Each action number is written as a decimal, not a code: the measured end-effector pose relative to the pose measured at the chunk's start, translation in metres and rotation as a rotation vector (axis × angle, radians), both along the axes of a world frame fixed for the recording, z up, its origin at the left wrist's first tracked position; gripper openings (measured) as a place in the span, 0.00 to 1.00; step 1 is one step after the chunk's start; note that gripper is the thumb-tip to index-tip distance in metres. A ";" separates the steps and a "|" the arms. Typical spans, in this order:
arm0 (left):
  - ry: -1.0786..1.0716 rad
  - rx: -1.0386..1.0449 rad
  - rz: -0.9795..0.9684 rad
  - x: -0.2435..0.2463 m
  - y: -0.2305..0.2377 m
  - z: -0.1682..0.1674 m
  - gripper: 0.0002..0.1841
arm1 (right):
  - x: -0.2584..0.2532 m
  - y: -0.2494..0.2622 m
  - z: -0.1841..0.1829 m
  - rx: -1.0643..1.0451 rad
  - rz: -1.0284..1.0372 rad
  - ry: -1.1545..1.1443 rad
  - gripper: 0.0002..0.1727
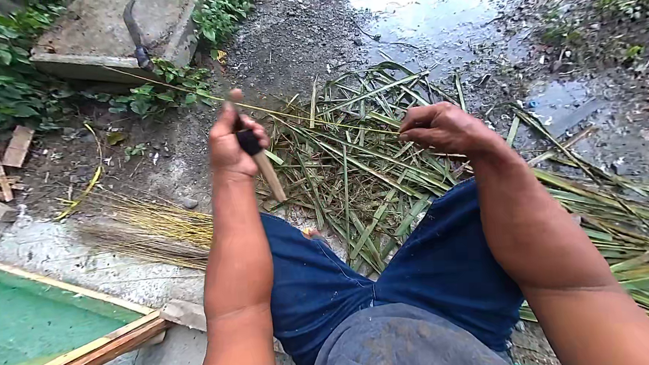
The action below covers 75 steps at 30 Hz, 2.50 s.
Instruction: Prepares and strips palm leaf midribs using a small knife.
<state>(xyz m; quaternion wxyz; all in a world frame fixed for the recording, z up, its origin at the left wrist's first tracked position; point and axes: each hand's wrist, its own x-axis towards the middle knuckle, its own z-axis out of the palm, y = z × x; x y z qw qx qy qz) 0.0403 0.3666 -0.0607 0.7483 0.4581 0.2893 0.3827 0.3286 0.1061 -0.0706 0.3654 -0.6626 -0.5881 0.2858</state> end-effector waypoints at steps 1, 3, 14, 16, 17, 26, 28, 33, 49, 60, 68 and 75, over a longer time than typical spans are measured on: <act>-0.046 -0.011 0.100 -0.010 0.011 0.004 0.21 | 0.005 -0.004 0.002 -0.014 -0.028 -0.005 0.08; -0.144 -0.051 0.286 -0.025 0.026 0.005 0.21 | 0.011 -0.010 0.005 -0.065 -0.115 -0.019 0.08; 0.211 0.096 -0.368 0.055 -0.100 -0.021 0.19 | -0.034 0.025 -0.001 -0.077 -0.048 0.088 0.11; 0.174 0.064 -0.387 0.057 -0.096 -0.022 0.16 | -0.037 0.025 -0.001 -0.103 -0.036 0.087 0.11; 0.144 0.056 -0.353 0.054 -0.088 -0.019 0.16 | -0.035 0.023 0.000 -0.109 -0.040 0.090 0.11; 0.166 0.019 -0.337 0.062 -0.092 -0.022 0.18 | -0.034 0.029 -0.007 -0.027 -0.013 0.097 0.13; 0.203 0.015 -0.396 0.065 -0.098 -0.023 0.17 | -0.035 0.030 -0.007 -0.005 0.019 0.067 0.13; 0.175 0.068 -0.361 0.053 -0.084 -0.011 0.15 | -0.036 0.027 -0.004 0.074 0.057 0.029 0.12; 0.286 0.176 -0.298 0.068 -0.100 -0.021 0.13 | -0.044 0.029 -0.010 0.017 -0.076 0.133 0.11; 0.243 0.106 -0.208 0.067 -0.084 -0.015 0.14 | -0.037 0.021 -0.007 -0.011 -0.064 0.173 0.11; 0.205 0.056 -0.325 0.059 -0.081 -0.009 0.17 | -0.033 0.017 -0.006 0.001 -0.032 0.114 0.11; 0.157 0.058 -0.230 0.052 -0.072 -0.004 0.16 | -0.030 0.017 -0.004 0.010 0.014 0.141 0.12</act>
